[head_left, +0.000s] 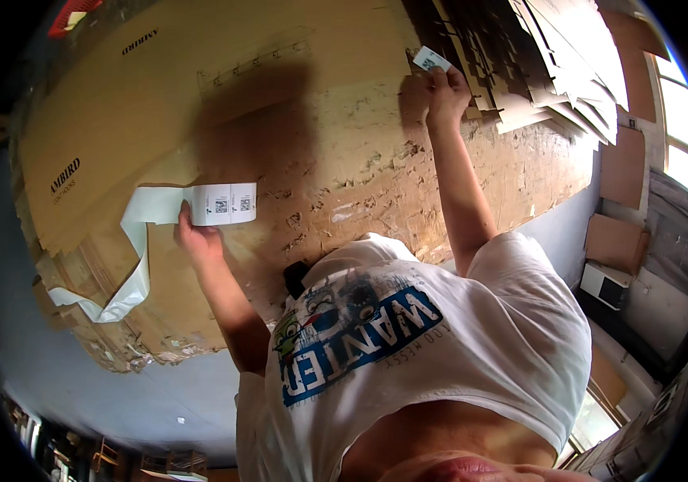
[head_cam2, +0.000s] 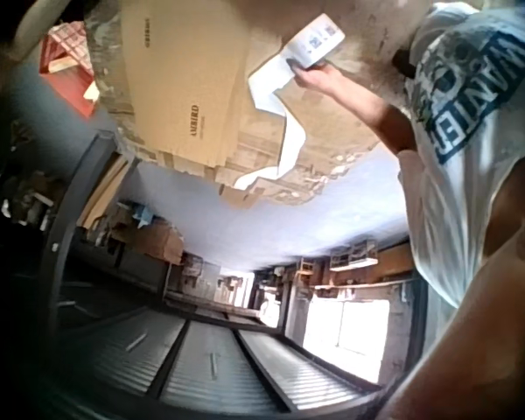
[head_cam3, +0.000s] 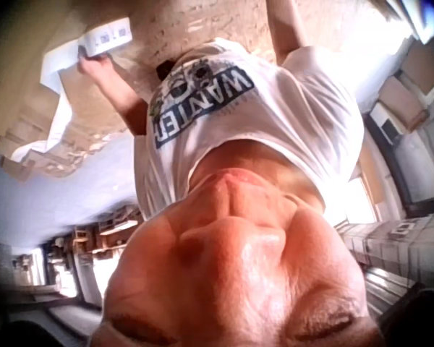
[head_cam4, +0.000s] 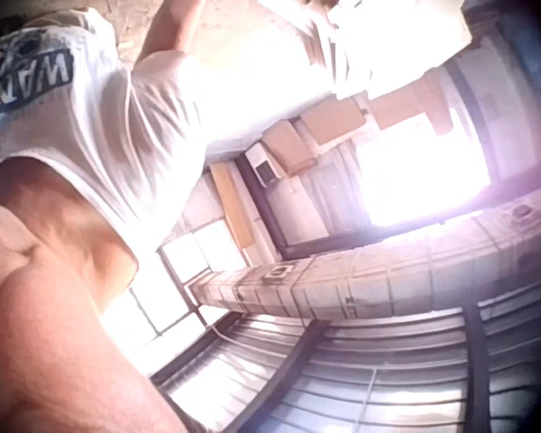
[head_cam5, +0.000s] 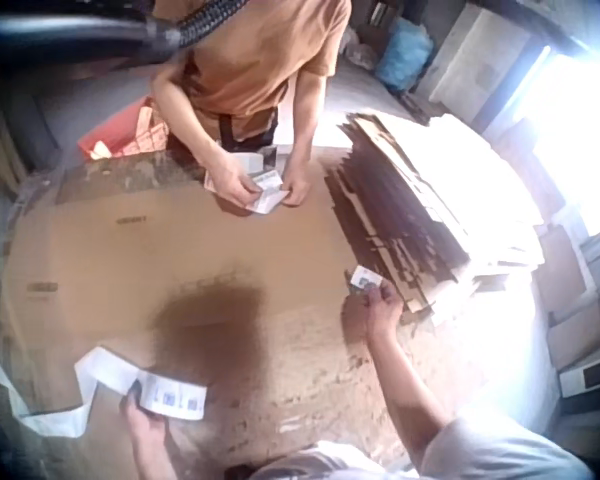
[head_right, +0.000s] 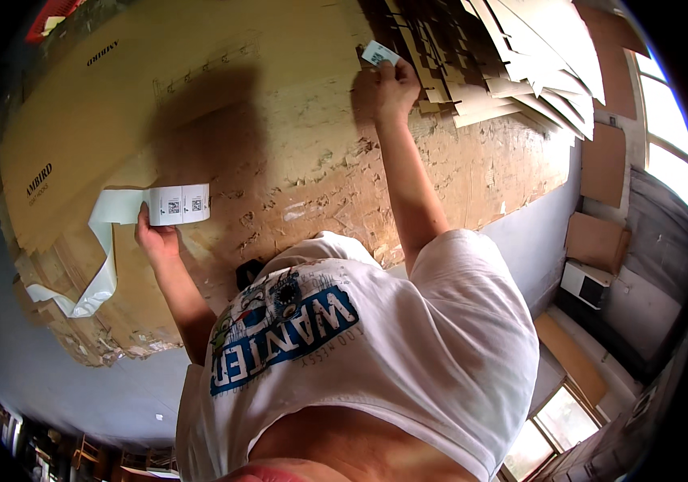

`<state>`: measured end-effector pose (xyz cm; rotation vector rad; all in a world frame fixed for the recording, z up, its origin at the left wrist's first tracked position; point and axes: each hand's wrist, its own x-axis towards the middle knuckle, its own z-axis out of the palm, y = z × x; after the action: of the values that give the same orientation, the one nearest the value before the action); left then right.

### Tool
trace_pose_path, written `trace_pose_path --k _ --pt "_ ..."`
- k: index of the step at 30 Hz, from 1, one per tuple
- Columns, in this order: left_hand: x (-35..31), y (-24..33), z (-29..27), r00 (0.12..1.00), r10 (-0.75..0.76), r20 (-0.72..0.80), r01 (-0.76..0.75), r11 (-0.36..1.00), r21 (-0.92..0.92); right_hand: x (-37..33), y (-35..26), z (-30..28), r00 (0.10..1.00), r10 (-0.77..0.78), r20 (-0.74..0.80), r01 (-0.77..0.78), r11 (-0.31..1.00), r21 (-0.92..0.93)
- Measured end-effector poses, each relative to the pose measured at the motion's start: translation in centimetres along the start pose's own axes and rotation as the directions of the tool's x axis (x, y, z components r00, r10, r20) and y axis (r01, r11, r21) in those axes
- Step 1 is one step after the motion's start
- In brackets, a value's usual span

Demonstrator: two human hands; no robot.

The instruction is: The person stands at a workbench and repeatedly tears individual labels from a continuous roll. They place each label onto a flat piece of cardboard, smooth it down, and then move the labeled cardboard aside. The process is repeated for multiple cardboard pieces.

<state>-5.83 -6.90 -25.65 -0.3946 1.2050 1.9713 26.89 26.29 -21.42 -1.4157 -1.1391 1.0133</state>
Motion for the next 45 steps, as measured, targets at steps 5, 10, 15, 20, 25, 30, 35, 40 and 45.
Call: trace_pose_path --k 5,10,15,20,25,30,35,40,45 --pt "0.0 0.1 0.5 0.998 0.007 -0.061 -0.007 1.0 0.005 -0.7 -0.8 1.2 0.998 -0.02 -0.063 0.018 0.999 -0.029" --pt "0.2 0.3 0.4 0.997 -0.017 -0.073 0.017 1.0 -0.005 -0.7 -0.9 3.5 0.993 -0.106 0.057 0.107 0.994 -0.026" --pt "0.1 0.5 0.1 0.999 0.009 -0.046 -0.01 1.0 -0.022 -0.4 -0.7 4.3 0.98 -0.182 0.083 0.194 0.965 -0.177" --pt "-0.1 -0.2 0.0 0.994 0.071 -0.078 -0.07 0.997 0.012 -0.6 0.0 3.3 0.987 -0.12 0.104 0.137 0.975 -0.177" --pt "-0.1 0.6 0.6 0.994 0.073 -0.087 -0.07 0.997 0.037 -0.9 0.5 2.6 0.991 -0.069 0.113 0.08 0.992 -0.097" --pt "-0.4 0.1 0.8 0.996 0.082 -0.044 -0.077 0.992 0.096 0.6 0.2 3.8 0.941 -0.206 0.267 0.282 0.916 -0.287" --pt "-0.5 0.1 1.4 0.996 0.088 0.003 -0.088 0.989 0.119 2.1 0.8 7.2 0.909 0.022 0.416 0.035 0.991 -0.13" --pt "-0.7 0.1 1.6 0.996 0.092 -0.022 -0.088 0.986 0.141 2.2 2.0 8.7 0.932 0.012 0.362 0.1 0.952 -0.289" --pt "-0.4 0.2 1.0 0.998 0.057 0.01 -0.058 0.974 0.219 0.7 0.5 9.3 0.959 0.031 0.281 0.098 0.896 -0.434"
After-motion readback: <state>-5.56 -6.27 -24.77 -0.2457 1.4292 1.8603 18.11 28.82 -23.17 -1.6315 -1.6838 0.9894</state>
